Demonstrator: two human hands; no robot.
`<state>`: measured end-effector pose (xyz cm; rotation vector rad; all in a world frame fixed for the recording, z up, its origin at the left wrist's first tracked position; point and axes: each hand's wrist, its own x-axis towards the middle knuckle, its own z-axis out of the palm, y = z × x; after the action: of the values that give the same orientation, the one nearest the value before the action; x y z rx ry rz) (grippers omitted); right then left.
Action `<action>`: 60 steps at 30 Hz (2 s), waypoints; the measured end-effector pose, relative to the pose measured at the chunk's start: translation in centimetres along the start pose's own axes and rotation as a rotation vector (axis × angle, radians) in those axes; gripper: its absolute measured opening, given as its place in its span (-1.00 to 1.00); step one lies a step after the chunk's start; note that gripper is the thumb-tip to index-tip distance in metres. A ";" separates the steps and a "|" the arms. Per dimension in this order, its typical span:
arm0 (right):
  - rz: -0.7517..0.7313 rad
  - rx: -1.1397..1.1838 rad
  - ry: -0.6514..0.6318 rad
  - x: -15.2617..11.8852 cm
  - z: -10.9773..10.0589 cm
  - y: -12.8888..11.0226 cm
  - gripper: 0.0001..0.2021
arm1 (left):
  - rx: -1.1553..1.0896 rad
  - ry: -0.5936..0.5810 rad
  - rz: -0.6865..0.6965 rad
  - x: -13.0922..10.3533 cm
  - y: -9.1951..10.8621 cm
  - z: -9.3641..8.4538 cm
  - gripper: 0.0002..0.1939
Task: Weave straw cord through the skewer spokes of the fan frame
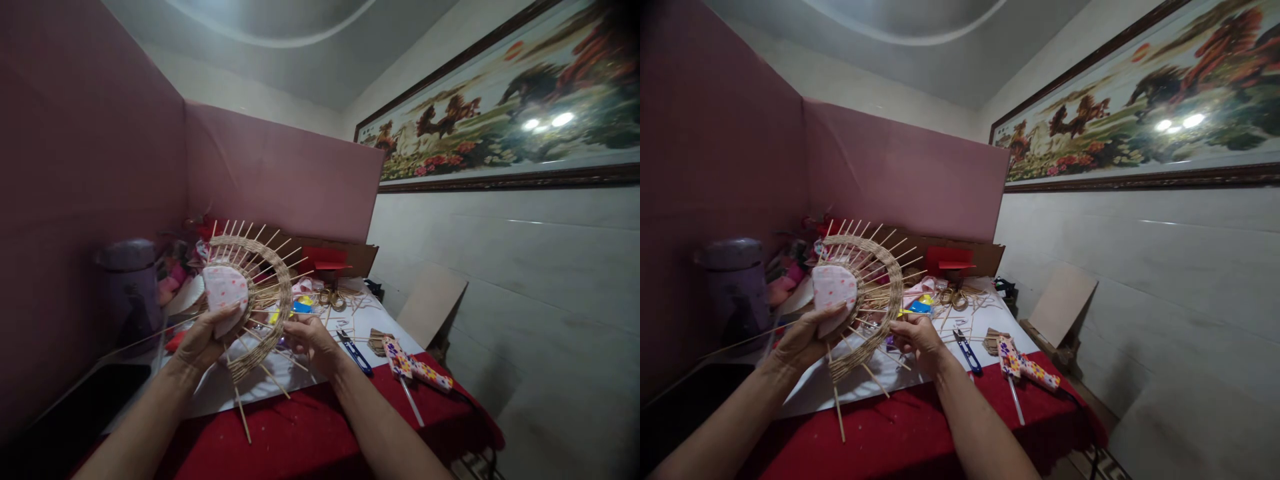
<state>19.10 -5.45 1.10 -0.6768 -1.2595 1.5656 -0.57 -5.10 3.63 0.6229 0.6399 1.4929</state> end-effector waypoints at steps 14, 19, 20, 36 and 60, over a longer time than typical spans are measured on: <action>-0.034 0.148 0.077 0.5 -1.2 0.2 -0.73 | -0.025 0.123 0.073 0.3 0.6 0.0 -0.81; 0.038 0.153 0.099 0.3 -1.1 0.2 -0.71 | -0.015 0.114 0.091 0.5 0.5 -0.1 -0.81; 0.042 0.162 0.074 0.2 -1.1 0.1 -0.72 | -0.012 0.108 0.090 0.6 0.5 -0.3 -0.82; 0.053 -0.040 0.147 -0.2 0.0 0.9 -0.70 | -0.094 0.109 0.027 0.0 0.8 0.2 -0.77; -0.593 -1.320 0.256 -6.6 3.6 -1.2 -0.81 | -0.013 0.027 0.132 0.1 0.3 0.3 -0.80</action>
<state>18.77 -12.94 2.35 -1.0881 -1.9733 0.0033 -0.54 -5.00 4.02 0.6458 0.6193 1.6294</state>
